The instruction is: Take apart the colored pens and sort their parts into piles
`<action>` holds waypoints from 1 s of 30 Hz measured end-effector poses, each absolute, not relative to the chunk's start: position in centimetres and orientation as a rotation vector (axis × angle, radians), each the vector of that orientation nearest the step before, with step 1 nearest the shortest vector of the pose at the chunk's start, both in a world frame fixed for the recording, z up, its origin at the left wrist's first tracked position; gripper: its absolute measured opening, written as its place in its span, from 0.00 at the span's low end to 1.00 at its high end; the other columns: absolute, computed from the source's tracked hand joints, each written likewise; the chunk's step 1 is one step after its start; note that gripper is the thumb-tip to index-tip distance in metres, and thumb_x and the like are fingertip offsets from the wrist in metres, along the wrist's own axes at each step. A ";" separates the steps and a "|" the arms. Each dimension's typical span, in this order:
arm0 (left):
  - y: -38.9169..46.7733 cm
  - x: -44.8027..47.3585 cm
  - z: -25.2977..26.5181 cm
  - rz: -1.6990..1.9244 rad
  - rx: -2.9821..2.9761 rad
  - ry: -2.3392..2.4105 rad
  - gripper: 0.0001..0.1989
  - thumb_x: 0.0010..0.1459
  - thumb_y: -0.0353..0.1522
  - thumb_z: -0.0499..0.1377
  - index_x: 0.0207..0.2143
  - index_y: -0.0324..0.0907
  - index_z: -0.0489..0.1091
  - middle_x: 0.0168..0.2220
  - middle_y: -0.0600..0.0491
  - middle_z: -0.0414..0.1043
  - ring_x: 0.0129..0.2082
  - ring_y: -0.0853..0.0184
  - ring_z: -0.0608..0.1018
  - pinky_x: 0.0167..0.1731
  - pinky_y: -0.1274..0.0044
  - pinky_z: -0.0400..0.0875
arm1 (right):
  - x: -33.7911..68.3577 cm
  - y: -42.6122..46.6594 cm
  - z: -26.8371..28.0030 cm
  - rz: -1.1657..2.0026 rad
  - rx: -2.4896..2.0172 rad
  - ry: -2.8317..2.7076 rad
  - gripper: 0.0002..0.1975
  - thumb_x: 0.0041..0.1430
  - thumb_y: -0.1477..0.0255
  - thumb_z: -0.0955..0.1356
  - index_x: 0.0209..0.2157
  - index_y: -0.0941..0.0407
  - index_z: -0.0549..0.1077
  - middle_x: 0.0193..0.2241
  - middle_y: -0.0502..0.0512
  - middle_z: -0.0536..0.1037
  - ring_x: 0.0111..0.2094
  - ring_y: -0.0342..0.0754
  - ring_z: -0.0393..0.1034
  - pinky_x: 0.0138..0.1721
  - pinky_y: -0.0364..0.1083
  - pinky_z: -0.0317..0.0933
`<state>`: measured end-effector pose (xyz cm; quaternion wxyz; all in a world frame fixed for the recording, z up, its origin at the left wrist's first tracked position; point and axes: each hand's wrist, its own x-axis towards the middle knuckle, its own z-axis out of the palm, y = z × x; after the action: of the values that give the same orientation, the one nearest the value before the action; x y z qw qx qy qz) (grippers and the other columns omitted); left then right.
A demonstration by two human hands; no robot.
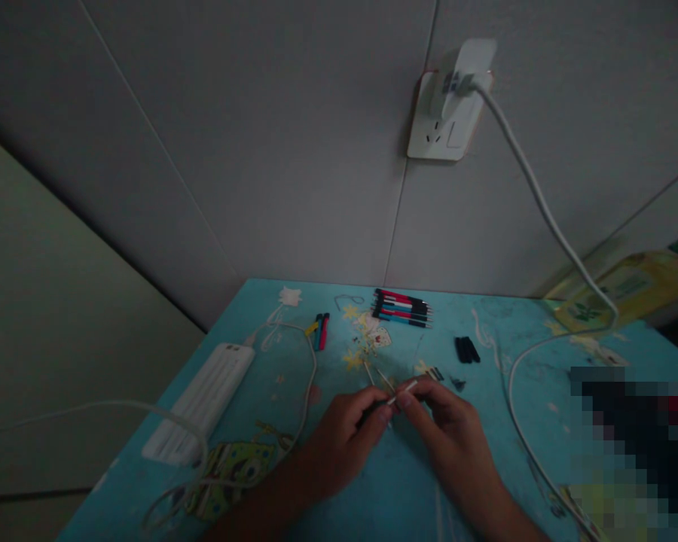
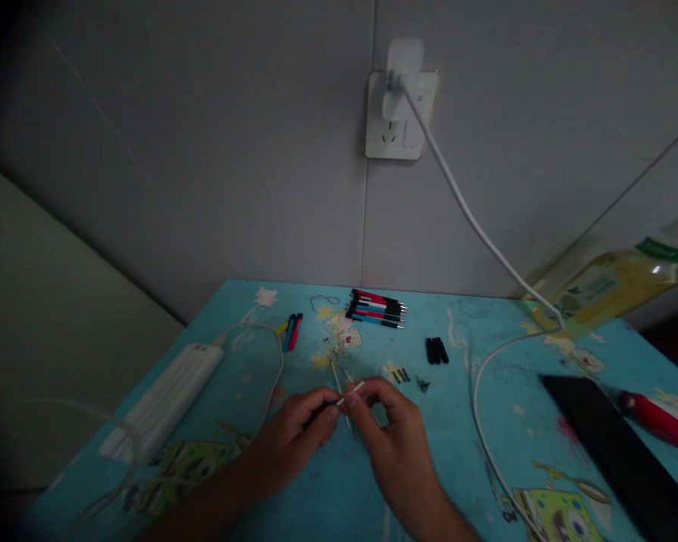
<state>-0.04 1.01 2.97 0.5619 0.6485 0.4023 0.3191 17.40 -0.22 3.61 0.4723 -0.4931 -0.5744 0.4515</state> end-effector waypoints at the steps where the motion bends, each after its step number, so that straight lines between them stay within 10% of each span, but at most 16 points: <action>1: 1.0 0.0 3.0 0.750 1.519 0.944 0.15 0.68 0.41 0.50 0.37 0.39 0.69 0.23 0.60 0.57 0.23 0.73 0.61 0.25 0.79 0.54 | 17.4 -0.2 3.5 1.126 -1.195 -1.397 0.08 0.63 0.64 0.68 0.33 0.54 0.74 0.31 0.51 0.77 0.36 0.48 0.71 0.41 0.46 0.64; 30: 1.2 -0.2 2.3 0.806 1.628 0.989 0.12 0.70 0.40 0.49 0.39 0.42 0.65 0.26 0.61 0.59 0.25 0.72 0.62 0.27 0.78 0.56 | 17.2 0.3 2.9 0.932 -1.184 -1.615 0.09 0.65 0.67 0.67 0.30 0.54 0.74 0.30 0.50 0.76 0.34 0.45 0.71 0.38 0.43 0.64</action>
<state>-0.19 1.18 2.34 0.5112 0.6766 0.4108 0.3348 17.23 0.33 2.92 0.4498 -0.4788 -0.6531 0.3767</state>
